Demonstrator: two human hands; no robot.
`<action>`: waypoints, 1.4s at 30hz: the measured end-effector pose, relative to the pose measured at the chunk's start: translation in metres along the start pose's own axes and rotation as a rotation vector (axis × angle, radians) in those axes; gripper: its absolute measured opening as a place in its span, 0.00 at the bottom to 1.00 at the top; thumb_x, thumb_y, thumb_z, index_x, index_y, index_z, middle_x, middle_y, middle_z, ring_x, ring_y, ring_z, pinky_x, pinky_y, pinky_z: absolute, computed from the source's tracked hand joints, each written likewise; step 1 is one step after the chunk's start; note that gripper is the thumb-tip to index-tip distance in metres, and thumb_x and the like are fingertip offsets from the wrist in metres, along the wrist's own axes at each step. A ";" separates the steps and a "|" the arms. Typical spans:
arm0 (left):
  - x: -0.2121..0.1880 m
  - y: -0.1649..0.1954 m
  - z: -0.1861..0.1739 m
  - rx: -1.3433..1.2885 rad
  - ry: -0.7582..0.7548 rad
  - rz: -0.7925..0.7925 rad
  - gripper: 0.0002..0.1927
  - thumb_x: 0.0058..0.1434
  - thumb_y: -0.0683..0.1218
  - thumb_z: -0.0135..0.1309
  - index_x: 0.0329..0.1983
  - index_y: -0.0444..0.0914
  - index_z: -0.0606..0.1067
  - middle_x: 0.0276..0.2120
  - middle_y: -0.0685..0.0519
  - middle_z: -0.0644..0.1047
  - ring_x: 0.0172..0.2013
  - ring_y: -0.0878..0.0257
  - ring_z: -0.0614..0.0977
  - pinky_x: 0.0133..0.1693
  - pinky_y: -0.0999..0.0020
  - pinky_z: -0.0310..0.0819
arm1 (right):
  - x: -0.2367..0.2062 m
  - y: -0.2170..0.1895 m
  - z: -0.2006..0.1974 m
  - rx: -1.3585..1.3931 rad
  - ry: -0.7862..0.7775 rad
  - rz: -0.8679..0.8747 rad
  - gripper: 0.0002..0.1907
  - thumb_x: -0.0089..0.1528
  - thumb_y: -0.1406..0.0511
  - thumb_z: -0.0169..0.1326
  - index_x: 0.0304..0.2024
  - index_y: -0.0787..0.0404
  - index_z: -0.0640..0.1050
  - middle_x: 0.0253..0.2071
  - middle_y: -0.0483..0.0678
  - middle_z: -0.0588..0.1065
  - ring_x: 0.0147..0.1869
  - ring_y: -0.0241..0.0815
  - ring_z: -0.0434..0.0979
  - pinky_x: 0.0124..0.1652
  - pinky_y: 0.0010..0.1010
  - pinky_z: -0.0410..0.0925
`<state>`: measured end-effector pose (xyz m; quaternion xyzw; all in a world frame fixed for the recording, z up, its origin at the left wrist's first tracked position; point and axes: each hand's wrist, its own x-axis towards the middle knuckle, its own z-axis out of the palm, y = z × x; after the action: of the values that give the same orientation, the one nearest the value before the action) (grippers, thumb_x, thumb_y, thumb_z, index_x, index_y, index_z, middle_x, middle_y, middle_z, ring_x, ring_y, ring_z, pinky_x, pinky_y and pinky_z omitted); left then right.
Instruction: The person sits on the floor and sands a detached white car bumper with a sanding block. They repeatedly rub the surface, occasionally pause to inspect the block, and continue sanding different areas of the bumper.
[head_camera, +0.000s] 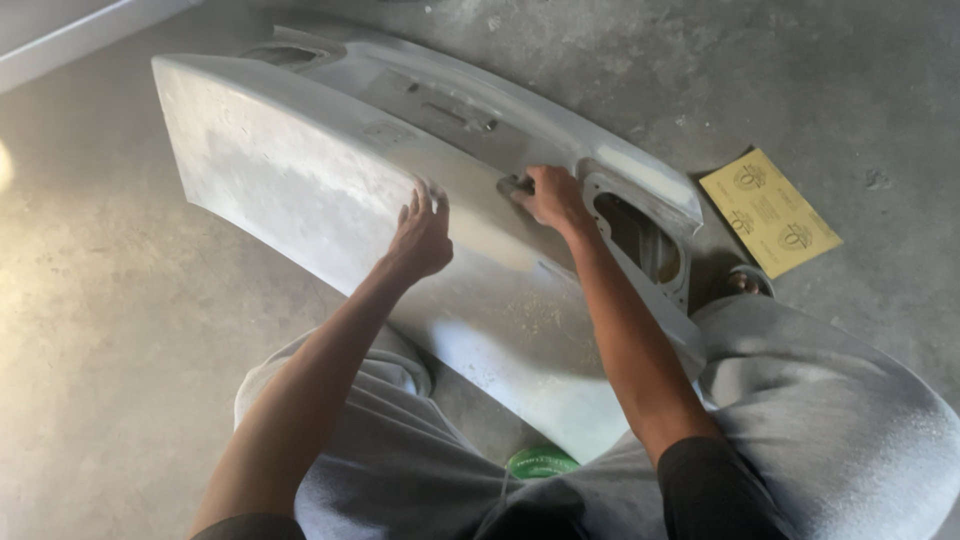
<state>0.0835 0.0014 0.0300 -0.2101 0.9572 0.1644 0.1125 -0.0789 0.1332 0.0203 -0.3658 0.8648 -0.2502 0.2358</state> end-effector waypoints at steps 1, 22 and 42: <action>0.000 0.000 0.001 -0.004 0.005 -0.003 0.42 0.55 0.36 0.45 0.73 0.23 0.48 0.71 0.18 0.40 0.73 0.27 0.45 0.70 0.37 0.43 | 0.000 0.000 0.001 0.136 -0.066 -0.054 0.19 0.60 0.54 0.66 0.47 0.59 0.83 0.40 0.52 0.83 0.40 0.44 0.82 0.44 0.39 0.73; 0.005 -0.010 0.014 -0.072 0.035 0.021 0.38 0.55 0.36 0.46 0.70 0.22 0.52 0.68 0.16 0.44 0.69 0.23 0.50 0.70 0.41 0.47 | 0.009 0.008 0.000 0.394 -0.173 -0.208 0.23 0.56 0.56 0.69 0.50 0.60 0.83 0.48 0.51 0.82 0.49 0.44 0.81 0.49 0.38 0.72; 0.012 -0.008 0.007 0.126 0.067 0.042 0.39 0.59 0.43 0.51 0.68 0.16 0.53 0.66 0.11 0.48 0.67 0.22 0.57 0.68 0.41 0.57 | -0.015 -0.016 -0.006 0.400 -0.148 0.073 0.19 0.58 0.56 0.68 0.49 0.55 0.86 0.33 0.51 0.81 0.27 0.41 0.71 0.26 0.33 0.67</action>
<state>0.0774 -0.0074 0.0180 -0.1879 0.9730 0.0988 0.0901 -0.0646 0.1365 0.0378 -0.2977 0.7909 -0.3804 0.3757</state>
